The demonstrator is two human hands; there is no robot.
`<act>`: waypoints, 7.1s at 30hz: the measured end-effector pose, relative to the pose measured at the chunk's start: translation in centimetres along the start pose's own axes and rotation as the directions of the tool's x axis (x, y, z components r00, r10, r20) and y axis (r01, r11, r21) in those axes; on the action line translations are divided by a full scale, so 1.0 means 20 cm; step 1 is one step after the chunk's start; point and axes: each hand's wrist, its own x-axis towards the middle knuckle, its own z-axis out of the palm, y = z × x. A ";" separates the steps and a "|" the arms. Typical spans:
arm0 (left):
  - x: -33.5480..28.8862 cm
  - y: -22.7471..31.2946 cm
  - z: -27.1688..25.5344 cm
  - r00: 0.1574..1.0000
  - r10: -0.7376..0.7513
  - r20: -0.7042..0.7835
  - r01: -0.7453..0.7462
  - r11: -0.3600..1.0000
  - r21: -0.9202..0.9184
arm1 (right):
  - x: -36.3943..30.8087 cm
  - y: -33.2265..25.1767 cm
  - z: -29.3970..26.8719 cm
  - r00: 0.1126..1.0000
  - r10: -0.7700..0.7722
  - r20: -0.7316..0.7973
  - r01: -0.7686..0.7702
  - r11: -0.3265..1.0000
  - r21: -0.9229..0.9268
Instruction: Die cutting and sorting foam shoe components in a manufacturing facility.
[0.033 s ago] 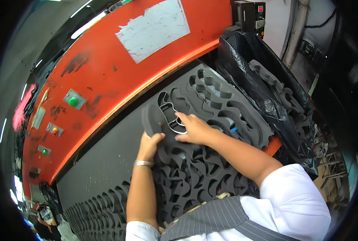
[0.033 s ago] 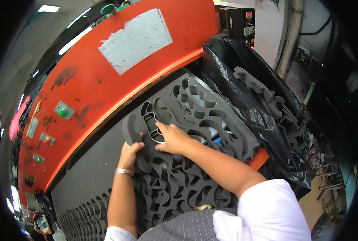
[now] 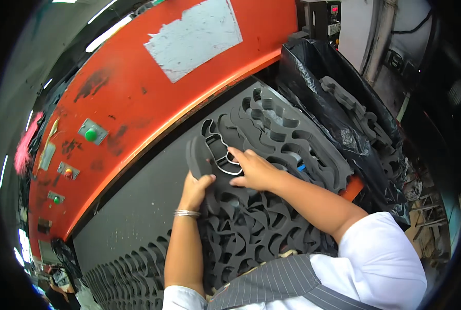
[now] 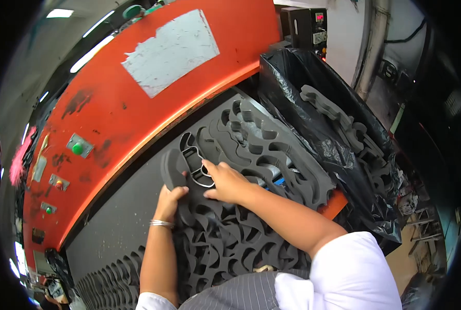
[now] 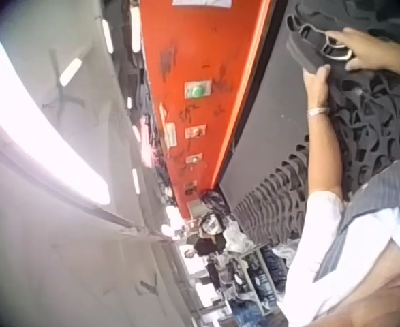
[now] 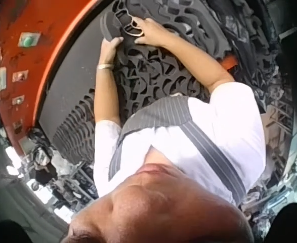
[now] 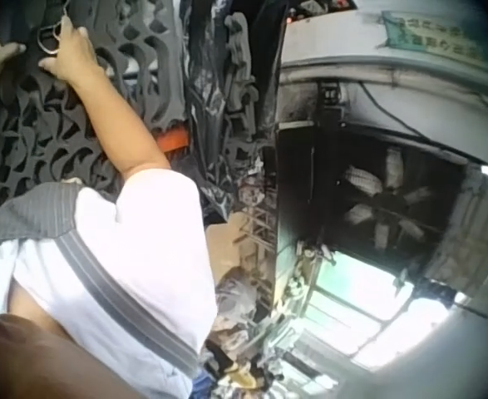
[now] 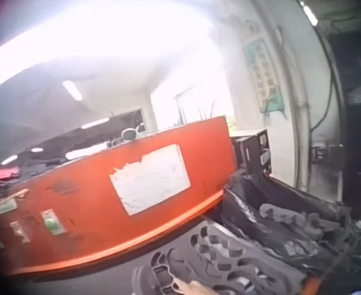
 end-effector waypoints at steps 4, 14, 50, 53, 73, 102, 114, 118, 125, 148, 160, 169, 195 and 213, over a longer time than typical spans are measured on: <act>0.09 -0.01 0.12 0.992 0.027 0.120 -0.070 0.927 0.368 | 0.01 0.19 -0.03 0.977 -0.178 -0.113 0.168 0.981 -0.092; 0.12 -0.07 0.07 0.989 0.054 0.135 -0.093 0.949 0.302 | 0.09 0.20 -0.04 0.955 -0.284 -0.086 0.259 0.938 -0.229; -1.56 0.03 -0.69 0.870 0.276 -0.408 -0.411 0.864 -0.291 | -0.77 -0.90 0.72 0.827 -0.305 0.472 0.004 0.843 0.539; -1.46 -0.04 -0.19 0.946 0.229 -0.229 -0.284 0.928 -0.242 | -1.00 -0.85 0.66 0.875 -0.371 0.312 -0.141 0.420 0.897; -1.60 -0.46 0.48 0.914 0.394 -0.094 -0.004 0.241 0.970 | -1.82 1.22 -0.97 0.452 0.849 -0.274 -0.820 0.275 -0.502; -1.43 -0.13 0.10 0.908 -0.153 0.390 -0.203 0.652 0.730 | -0.08 -0.09 -0.15 0.924 -0.318 -0.214 0.197 0.873 -0.447; -0.45 0.19 -0.09 0.977 -0.008 0.215 0.060 0.970 -0.237 | 0.25 0.24 -0.05 0.976 0.218 0.001 -0.155 0.692 0.705; -0.11 0.13 0.14 0.995 0.037 0.097 -0.010 0.964 -0.267 | 0.15 0.20 -0.09 0.929 0.090 -0.358 0.189 0.718 0.670; -0.07 0.18 0.44 0.990 0.137 0.045 -0.093 0.841 -0.532 | -0.30 -0.04 -0.09 0.791 -0.332 -0.514 0.377 0.926 -0.019; -0.28 0.18 -0.22 0.987 -0.067 -0.148 0.037 0.979 -0.202 | 0.28 -0.30 0.28 0.966 0.258 0.003 -0.230 0.870 -0.436; 0.05 -0.11 -0.16 0.999 0.022 0.037 -0.027 0.991 0.134 | 0.10 0.03 0.15 0.964 -0.244 -0.106 0.235 0.968 -0.091; 0.10 -0.09 -0.18 0.995 -0.010 0.099 -0.012 0.977 0.213 | 0.15 0.06 0.13 0.954 -0.274 -0.121 0.256 0.955 -0.146; -1.36 0.10 -2.24 0.279 0.512 -0.812 -0.046 0.852 0.521 | 0.22 -1.36 0.68 0.768 -0.529 -0.360 0.528 0.842 -0.111; -1.48 -0.08 0.09 0.954 0.263 0.143 -0.294 0.735 0.611 | -1.21 -0.46 -0.05 0.956 0.244 0.164 -0.287 0.894 0.344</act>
